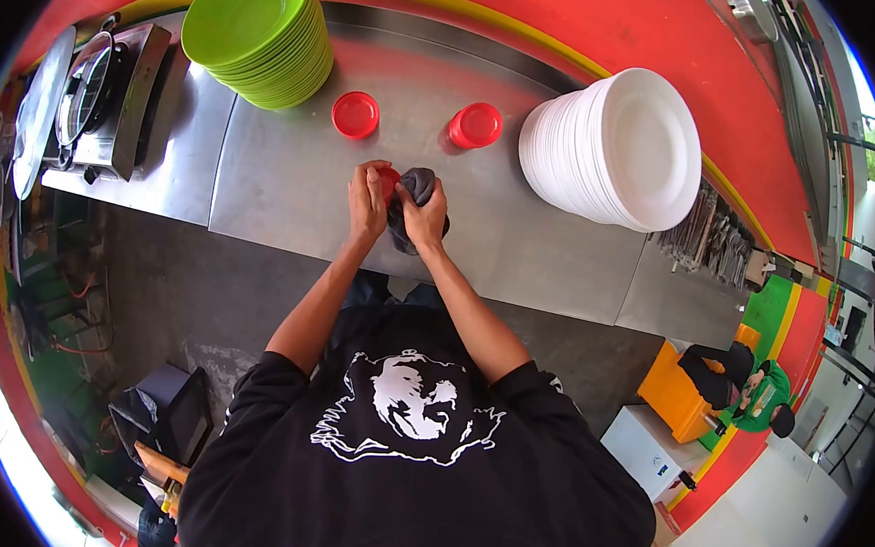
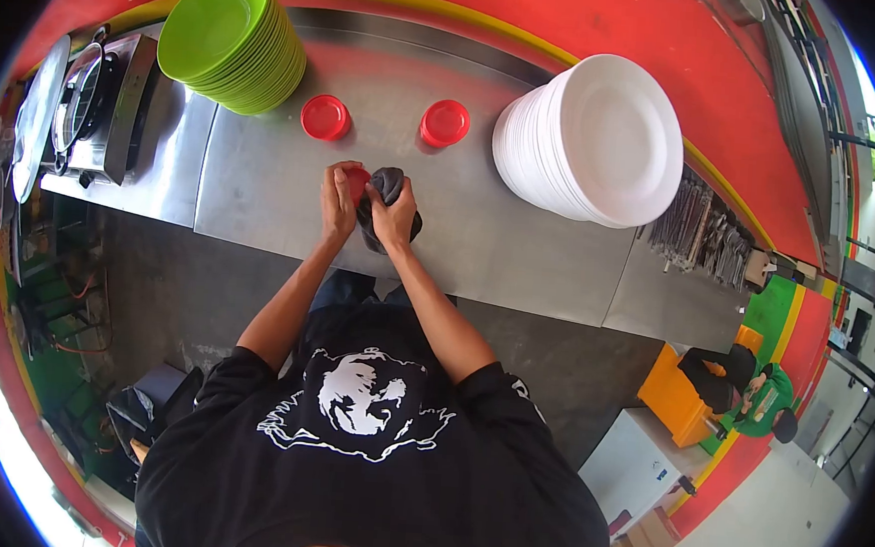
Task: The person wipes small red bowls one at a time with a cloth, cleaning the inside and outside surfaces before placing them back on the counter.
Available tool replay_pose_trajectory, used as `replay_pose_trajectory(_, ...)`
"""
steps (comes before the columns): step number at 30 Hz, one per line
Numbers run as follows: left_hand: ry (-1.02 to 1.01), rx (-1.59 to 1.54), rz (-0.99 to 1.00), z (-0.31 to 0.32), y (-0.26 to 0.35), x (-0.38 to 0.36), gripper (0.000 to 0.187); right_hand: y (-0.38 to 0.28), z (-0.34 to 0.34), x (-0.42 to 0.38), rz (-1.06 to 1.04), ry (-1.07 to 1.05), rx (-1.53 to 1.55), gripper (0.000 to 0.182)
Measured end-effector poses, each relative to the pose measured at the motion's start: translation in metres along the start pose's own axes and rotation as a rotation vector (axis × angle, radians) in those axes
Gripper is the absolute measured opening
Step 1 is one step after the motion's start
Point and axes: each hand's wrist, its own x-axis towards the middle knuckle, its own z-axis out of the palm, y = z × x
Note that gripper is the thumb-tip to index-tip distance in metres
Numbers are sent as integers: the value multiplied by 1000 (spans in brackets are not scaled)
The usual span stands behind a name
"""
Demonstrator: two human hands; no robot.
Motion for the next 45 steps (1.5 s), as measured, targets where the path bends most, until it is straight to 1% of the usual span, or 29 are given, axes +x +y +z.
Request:
replay_pose_trajectory(4, -16, 194, 78, -5, -4, 2, 39, -2, 8, 2, -29, 20, -21, 39)
replay_pose_trajectory(7, -29, 297, 136, -7, -5, 4, 41, -5, 10, 2, -28, 9, -58, 38)
replay_pose_trajectory(10, -31, 330, 148, -9, -5, 6, 40, -3, 15, 3, -50, 30, -93, 38)
replay_pose_trajectory(13, -22, 295, 123, -10, -8, 7, 39, 0, 18, 4, -40, 32, -98, 39)
replay_pose_trajectory(16, 2, 283, 150, -9, -11, 7, 39, 2, 21, 6, -105, 76, -159, 39)
replay_pose_trajectory(19, 27, 289, 162, -7, -10, 5, 34, -1, 16, 5, -88, 54, -127, 41)
replay_pose_trajectory(22, 17, 331, 142, -9, -9, 3, 33, -3, 12, 1, -109, 58, -71, 43)
replay_pose_trajectory(23, 35, 321, 159, -8, -8, 3, 33, -2, 9, 0, -82, 53, -106, 44)
replay_pose_trajectory(26, 26, 358, 174, -9, -9, 1, 32, 1, 0, -4, -56, 93, -46, 43)
replay_pose_trajectory(27, 31, 365, 198, -9, -9, 2, 32, 1, -4, -4, 26, 45, 115, 40)
replay_pose_trajectory(30, 47, 362, 205, -6, -8, 0, 32, 6, -19, -3, 43, 72, 200, 37)
replay_pose_trajectory(31, 66, 393, 198, -5, -3, -1, 32, 13, -27, 0, 28, 41, 140, 44)
replay_pose_trajectory(34, 178, 516, 313, -4, 9, -2, 30, 21, -47, 0, 52, 81, 345, 59)
replay_pose_trajectory(35, 138, 481, 329, -2, 14, -2, 31, 21, -58, 3, 85, 1, 370, 69)
replay_pose_trajectory(37, 50, 417, 356, 2, 30, -5, 32, 7, -79, 3, 46, -4, 391, 65)
replay_pose_trajectory(40, -117, 80, 252, 28, 70, -4, 35, -14, -105, 9, -16, 17, 388, 55)
replay_pose_trajectory(41, -196, -12, 175, 36, 82, -1, 46, -19, -113, 14, -40, 18, 387, 53)
replay_pose_trajectory(42, -166, -57, 142, 48, 93, 6, 49, -21, -119, 19, -62, 18, 386, 52)
replay_pose_trajectory(43, -155, -84, 115, 59, 100, 14, 50, -25, -123, 25, -70, 15, 400, 58)
replay_pose_trajectory(45, -156, -96, 97, 73, 111, 23, 51, -34, -130, 32, -48, 17, 414, 63)
